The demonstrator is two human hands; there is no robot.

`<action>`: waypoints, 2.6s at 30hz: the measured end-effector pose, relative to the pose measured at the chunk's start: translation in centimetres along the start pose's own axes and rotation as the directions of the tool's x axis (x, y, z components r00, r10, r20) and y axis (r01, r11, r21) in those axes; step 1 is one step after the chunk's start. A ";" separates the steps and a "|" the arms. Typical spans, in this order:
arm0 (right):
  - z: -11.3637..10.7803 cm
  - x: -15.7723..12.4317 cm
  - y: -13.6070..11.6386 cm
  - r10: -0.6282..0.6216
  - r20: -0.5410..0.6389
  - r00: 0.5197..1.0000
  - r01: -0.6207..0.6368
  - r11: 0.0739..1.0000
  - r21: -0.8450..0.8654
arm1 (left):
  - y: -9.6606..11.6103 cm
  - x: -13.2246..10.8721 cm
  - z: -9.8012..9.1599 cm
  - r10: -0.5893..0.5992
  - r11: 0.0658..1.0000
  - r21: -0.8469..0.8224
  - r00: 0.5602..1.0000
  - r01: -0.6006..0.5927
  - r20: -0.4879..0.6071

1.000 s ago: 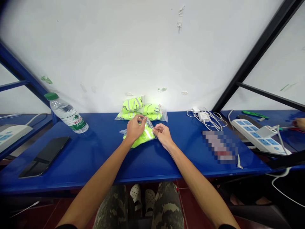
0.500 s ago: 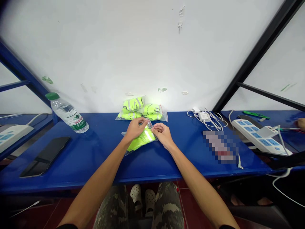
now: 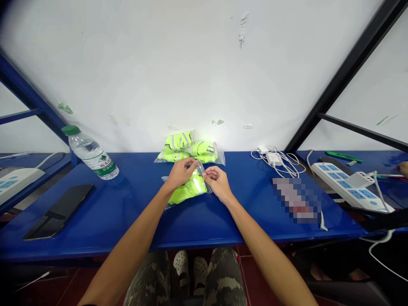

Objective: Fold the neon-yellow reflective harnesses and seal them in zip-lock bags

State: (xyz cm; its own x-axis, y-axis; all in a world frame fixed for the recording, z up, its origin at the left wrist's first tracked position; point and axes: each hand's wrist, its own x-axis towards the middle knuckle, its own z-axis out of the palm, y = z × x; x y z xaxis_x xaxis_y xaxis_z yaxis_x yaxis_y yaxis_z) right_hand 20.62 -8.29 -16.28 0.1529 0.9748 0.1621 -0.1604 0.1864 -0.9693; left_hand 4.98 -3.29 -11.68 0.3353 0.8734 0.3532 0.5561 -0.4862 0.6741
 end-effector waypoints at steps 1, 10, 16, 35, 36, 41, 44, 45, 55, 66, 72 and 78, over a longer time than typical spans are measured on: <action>0.1 0.0 -0.1 0.000 -0.002 1.000 0.000 1.000 -0.005 | 0.2 -0.2 0.1 0.010 1.000 0.026 1.000 -0.010 -0.011; 0.0 0.1 0.2 -0.042 -0.013 0.999 0.042 0.999 0.001 | 0.1 -0.5 0.7 0.082 0.989 0.125 0.996 -0.085 0.030; -0.2 0.2 0.5 -0.048 -0.051 0.998 0.047 0.999 -0.015 | 0.2 -0.7 1.4 0.149 0.978 0.138 0.987 -0.155 0.054; -0.7 0.5 0.6 -0.039 -0.118 0.992 0.046 0.997 0.059 | 0.7 -1.4 2.9 0.187 0.962 0.194 0.982 -0.191 0.039; -0.7 0.5 0.5 -0.021 -0.114 0.993 0.029 0.997 0.072 | 0.7 -1.4 2.9 0.190 0.963 0.190 0.981 -0.193 0.036; -0.8 0.6 0.4 0.014 -0.127 0.992 -0.002 0.995 0.096 | 0.7 -1.5 2.9 0.185 0.965 0.180 0.982 -0.189 0.039; -1.0 0.7 0.4 -0.028 -0.115 0.993 0.039 0.995 0.094 | 0.8 -1.5 3.0 0.178 0.964 0.191 0.983 -0.183 0.043; -1.0 0.7 0.4 -0.042 -0.108 0.993 0.052 0.994 0.096 | 0.8 -1.5 3.0 0.178 0.964 0.195 0.983 -0.182 0.041; -1.4 0.7 0.0 0.013 -0.075 0.997 -0.004 0.993 0.115 | 0.6 -1.6 3.0 0.194 0.959 0.196 0.979 -0.203 0.064; -1.6 0.8 0.2 -0.027 -0.020 0.999 0.027 1.000 0.008 | 0.6 -1.5 3.1 0.174 0.964 0.199 0.984 -0.177 0.034; -1.7 0.8 0.2 -0.029 0.028 0.999 0.030 0.999 -0.024 | 0.6 -1.5 3.1 0.172 0.963 0.208 0.985 -0.173 0.025; -1.8 0.7 0.0 0.061 0.025 0.998 -0.061 0.998 0.006 | 0.4 -1.3 2.8 0.157 0.972 0.175 0.988 -0.155 0.004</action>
State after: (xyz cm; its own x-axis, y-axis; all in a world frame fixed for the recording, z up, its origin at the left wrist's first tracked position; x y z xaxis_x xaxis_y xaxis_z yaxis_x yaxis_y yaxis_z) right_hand 22.52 -7.87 -16.53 0.1182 0.9872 0.1071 -0.1749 0.1269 -0.9764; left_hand 6.90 -4.68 -13.70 0.4213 0.7863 0.4519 0.6221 -0.6131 0.4869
